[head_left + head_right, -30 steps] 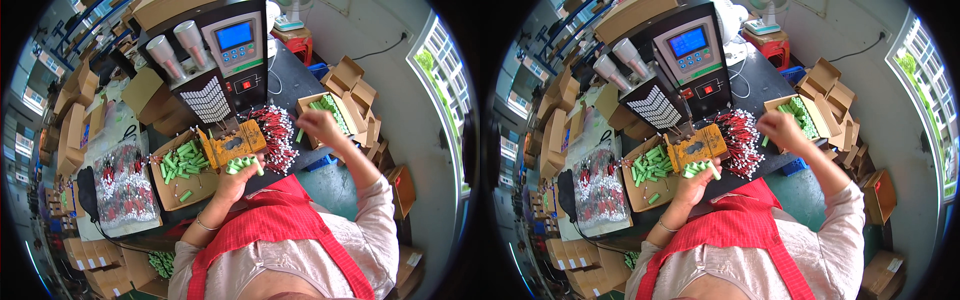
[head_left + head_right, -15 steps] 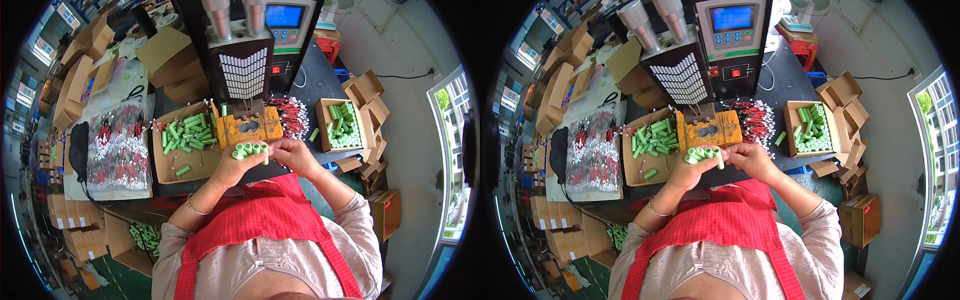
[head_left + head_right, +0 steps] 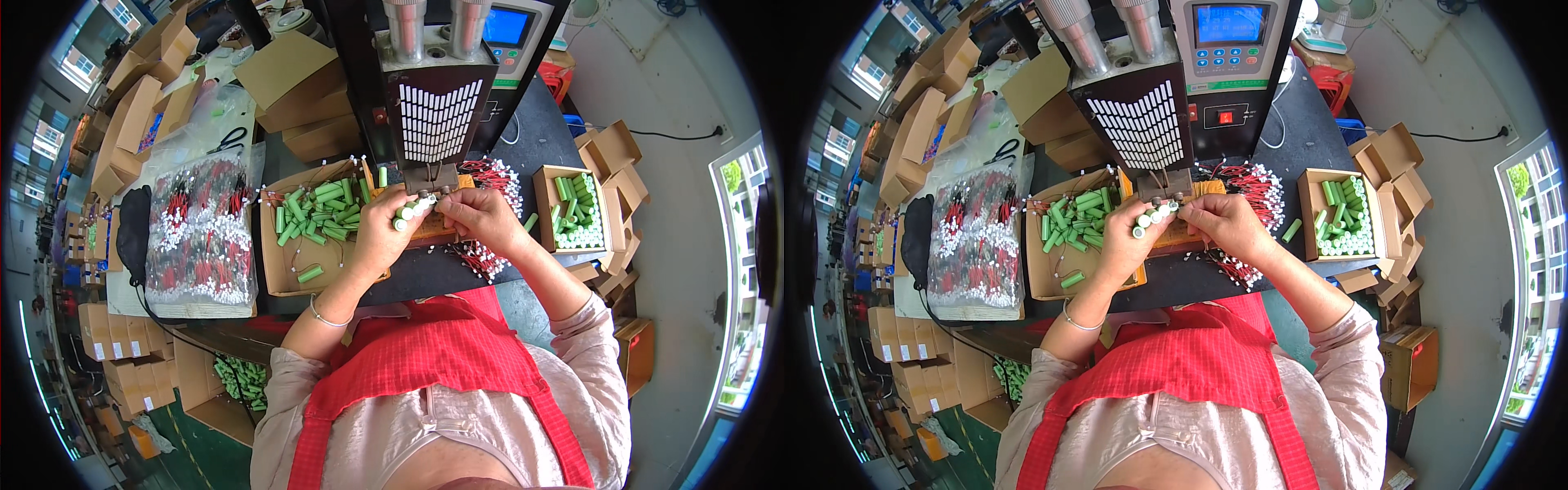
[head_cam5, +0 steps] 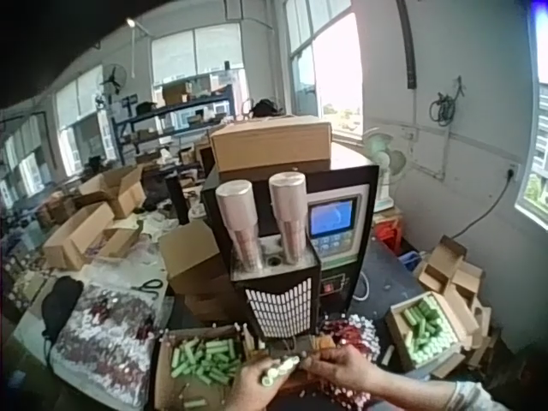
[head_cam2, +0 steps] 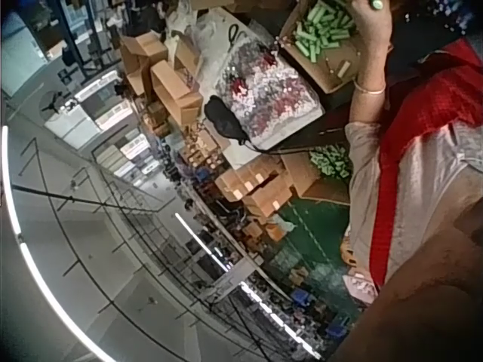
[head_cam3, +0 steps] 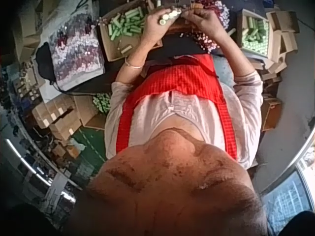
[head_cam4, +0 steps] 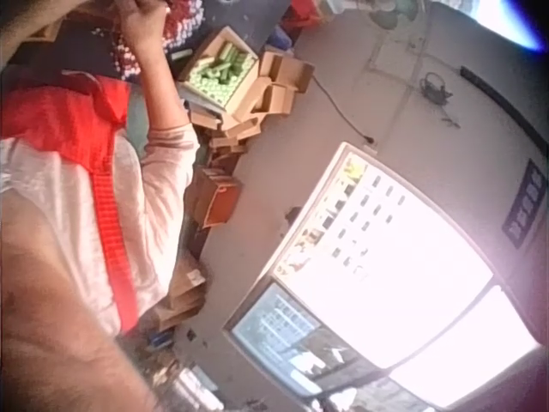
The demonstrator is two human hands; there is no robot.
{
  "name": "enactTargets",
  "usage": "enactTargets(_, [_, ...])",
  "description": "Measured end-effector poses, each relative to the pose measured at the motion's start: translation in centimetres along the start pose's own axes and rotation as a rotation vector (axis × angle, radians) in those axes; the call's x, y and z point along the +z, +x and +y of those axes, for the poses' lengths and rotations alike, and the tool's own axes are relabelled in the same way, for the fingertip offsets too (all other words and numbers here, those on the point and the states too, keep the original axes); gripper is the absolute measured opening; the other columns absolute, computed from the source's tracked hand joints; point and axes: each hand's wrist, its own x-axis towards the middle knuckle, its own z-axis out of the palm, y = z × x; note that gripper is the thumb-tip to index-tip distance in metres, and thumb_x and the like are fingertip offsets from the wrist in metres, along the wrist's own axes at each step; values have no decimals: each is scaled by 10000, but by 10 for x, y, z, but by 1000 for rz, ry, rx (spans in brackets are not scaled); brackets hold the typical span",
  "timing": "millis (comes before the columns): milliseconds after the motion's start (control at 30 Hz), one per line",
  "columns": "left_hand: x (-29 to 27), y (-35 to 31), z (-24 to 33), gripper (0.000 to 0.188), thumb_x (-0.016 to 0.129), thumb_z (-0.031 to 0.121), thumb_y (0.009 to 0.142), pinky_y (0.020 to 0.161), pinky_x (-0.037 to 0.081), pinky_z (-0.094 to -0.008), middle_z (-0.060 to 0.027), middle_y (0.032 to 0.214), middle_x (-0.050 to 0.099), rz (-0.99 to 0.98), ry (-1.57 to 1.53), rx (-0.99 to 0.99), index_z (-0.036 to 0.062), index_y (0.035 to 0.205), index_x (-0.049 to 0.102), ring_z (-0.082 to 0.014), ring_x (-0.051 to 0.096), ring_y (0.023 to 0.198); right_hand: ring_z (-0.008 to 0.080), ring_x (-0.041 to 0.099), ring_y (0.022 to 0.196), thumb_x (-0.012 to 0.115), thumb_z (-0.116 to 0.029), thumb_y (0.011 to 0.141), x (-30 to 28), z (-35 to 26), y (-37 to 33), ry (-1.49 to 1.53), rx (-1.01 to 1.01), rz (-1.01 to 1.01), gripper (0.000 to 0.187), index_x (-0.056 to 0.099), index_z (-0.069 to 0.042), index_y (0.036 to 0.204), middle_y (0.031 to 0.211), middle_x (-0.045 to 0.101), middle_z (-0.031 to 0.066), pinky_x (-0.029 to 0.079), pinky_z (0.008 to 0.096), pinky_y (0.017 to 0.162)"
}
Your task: Spot welding individual battery cells together to create a battery pack.
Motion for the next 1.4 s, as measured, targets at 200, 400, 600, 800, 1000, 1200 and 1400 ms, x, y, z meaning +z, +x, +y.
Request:
enactTargets(200, [0,5,-1,159,657,12,718,616,458,-305,-110,761,587,27,30,39,12,871,612,-233,587,681,33,464,516,593,-227,856,1,-3,9,-29,26,-24,227,610,-16,773,617,535,-14,420,190,463])
enactTargets(400, [2,-7,5,171,643,7,760,673,478,-269,-92,856,634,141,-5,-71,0,929,616,-182,615,753,25,476,564,573,-211,870,0,4,9,-192,-122,10,219,617,-22,769,637,559,-23,403,204,501])
enactTargets(600, [-8,-34,16,234,550,155,881,748,521,-299,-84,973,616,32,-1124,-816,31,1078,542,-146,605,860,223,608,669,595,-60,801,9,3,-9,-474,-833,-58,66,605,-17,850,768,604,91,480,301,590])
enactTargets(800, [-16,-24,16,226,635,90,812,718,514,-242,-72,951,622,-56,-1186,-848,46,1024,567,-118,601,813,211,605,668,679,-78,737,10,-16,-36,-496,-657,-163,243,597,-54,964,796,608,78,490,314,597])
enactTargets(1000, [-21,-20,16,282,631,79,810,715,521,-241,-108,977,611,-21,-1213,-852,22,1071,540,-144,610,836,217,625,720,681,-71,741,-15,-2,-40,-514,-532,-129,233,623,-9,959,836,635,98,502,308,669])
enactTargets(1200, [-23,-15,19,291,638,75,804,733,523,-246,-123,985,608,12,-1219,-864,26,1074,539,-160,608,858,252,619,769,668,-79,756,-12,0,-42,-467,-568,-145,140,646,13,860,804,631,122,496,327,689])
enactTargets(1400, [-27,-14,13,291,635,80,807,737,520,-253,-127,988,608,16,-1217,-815,21,1076,539,-166,607,863,248,618,742,661,-58,754,-11,9,-42,-510,-536,-170,123,638,17,849,802,627,114,496,318,669])
